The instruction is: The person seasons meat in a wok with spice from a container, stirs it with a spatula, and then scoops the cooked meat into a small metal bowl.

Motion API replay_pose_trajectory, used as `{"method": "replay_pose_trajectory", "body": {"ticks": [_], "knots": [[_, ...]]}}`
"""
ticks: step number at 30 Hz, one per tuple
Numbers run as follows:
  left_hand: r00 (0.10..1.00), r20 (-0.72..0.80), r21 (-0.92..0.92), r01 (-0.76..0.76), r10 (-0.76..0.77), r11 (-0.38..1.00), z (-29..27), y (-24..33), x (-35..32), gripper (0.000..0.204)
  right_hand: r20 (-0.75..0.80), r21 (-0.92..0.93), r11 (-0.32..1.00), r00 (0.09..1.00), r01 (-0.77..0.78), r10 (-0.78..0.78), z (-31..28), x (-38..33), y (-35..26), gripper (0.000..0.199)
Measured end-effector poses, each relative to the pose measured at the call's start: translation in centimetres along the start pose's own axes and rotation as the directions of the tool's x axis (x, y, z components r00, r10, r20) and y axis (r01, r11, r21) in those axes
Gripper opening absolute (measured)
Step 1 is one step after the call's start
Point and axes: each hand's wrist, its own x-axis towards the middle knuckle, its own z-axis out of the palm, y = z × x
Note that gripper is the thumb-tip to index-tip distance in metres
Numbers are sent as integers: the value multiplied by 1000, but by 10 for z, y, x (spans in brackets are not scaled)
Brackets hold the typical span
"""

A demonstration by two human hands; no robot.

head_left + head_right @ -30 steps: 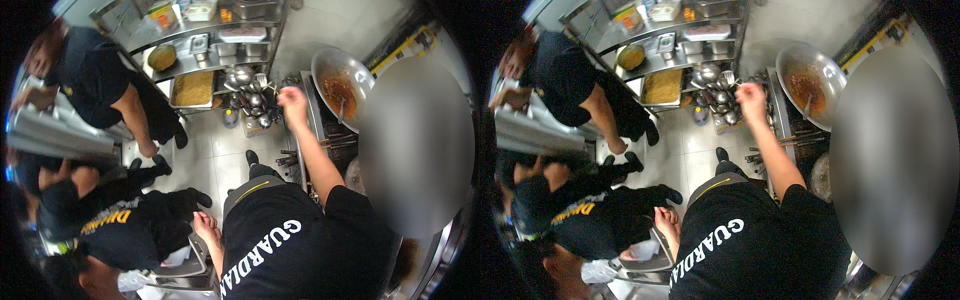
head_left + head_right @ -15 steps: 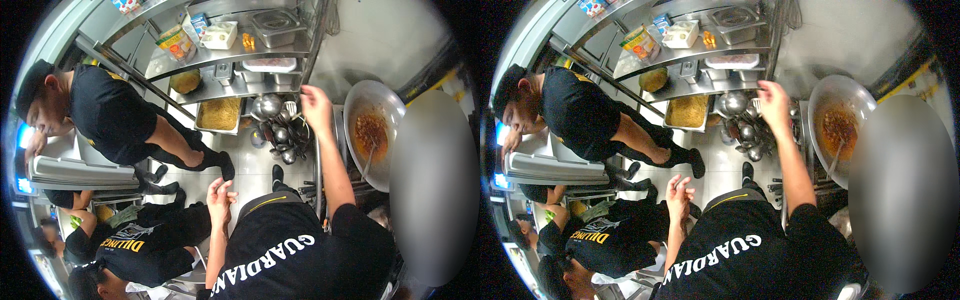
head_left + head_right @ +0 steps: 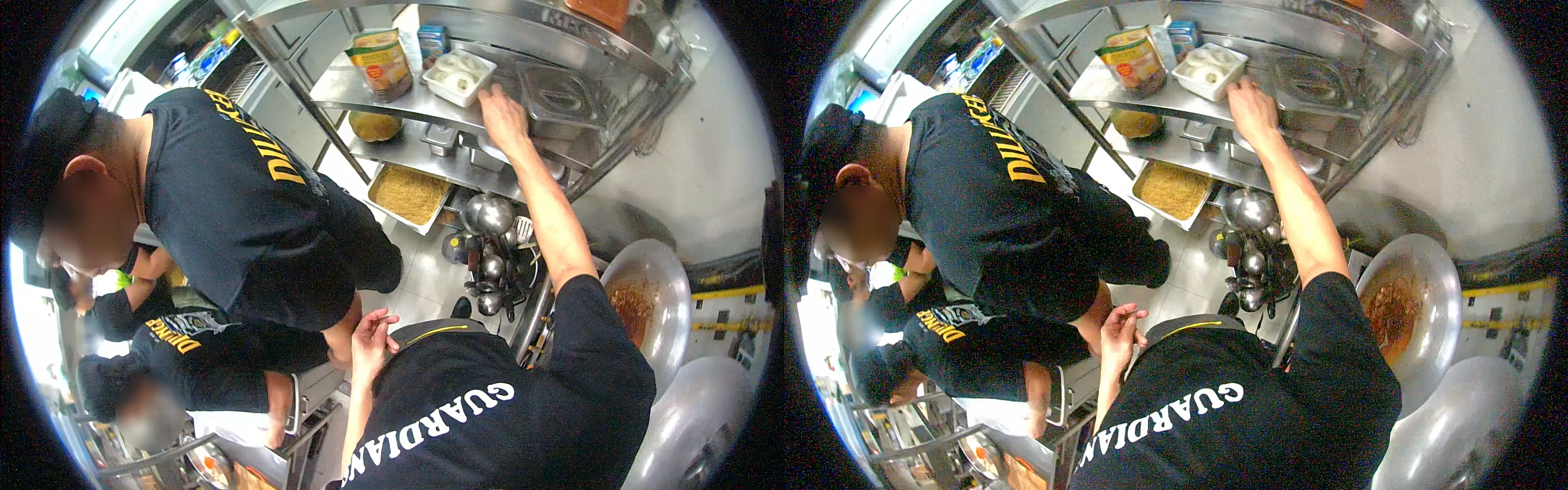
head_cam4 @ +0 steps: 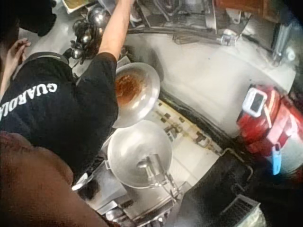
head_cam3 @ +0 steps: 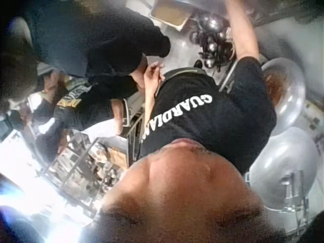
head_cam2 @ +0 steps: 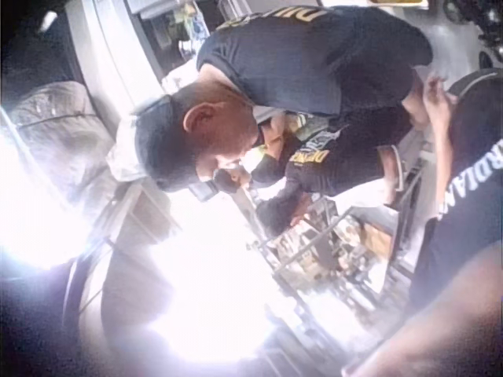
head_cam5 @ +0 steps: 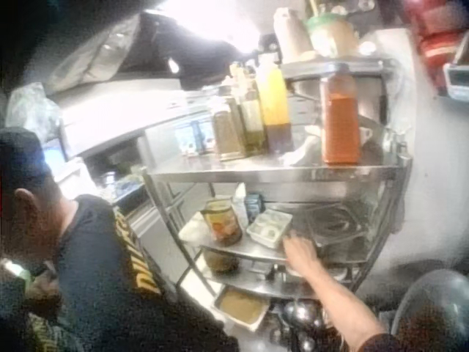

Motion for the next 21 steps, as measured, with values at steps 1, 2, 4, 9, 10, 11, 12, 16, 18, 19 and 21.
{"method": "replay_pose_trajectory", "body": {"ticks": [1,2,4,9,10,11,12,16,18,19,21], "knots": [[1000,30,43,4,-6,999,1,1,2,27,-86,47,999,996,22,-18,-6,-3,0,21],[998,63,88,7,-13,996,3,4,5,28,-172,92,995,985,44,-27,-13,-8,-2,21],[993,96,206,50,-71,977,14,27,3,29,-257,408,913,959,-5,119,-34,-24,-37,18],[851,144,516,-500,504,696,51,64,48,40,617,601,-553,775,-577,-138,-47,-102,-97,16],[889,106,472,-440,446,764,59,78,54,43,620,476,-619,737,-625,-268,-49,-115,-105,19],[918,73,421,-383,390,822,69,98,57,46,648,413,-640,703,-648,-293,-46,-131,-117,19],[896,86,422,-429,436,799,75,116,59,49,666,375,-629,670,-681,-328,-50,-141,-127,19],[872,124,317,-487,474,814,85,131,70,53,714,390,-532,612,-752,-341,-66,-163,-155,23],[852,124,256,-523,509,813,87,116,75,51,749,421,-495,599,-761,-284,-65,-171,-162,23],[848,113,228,-530,518,817,88,108,77,49,762,399,-495,579,-772,-290,-65,-173,-162,22],[872,57,158,-489,486,858,89,98,76,43,783,357,-492,541,-794,-305,-66,-175,-162,20]]}}
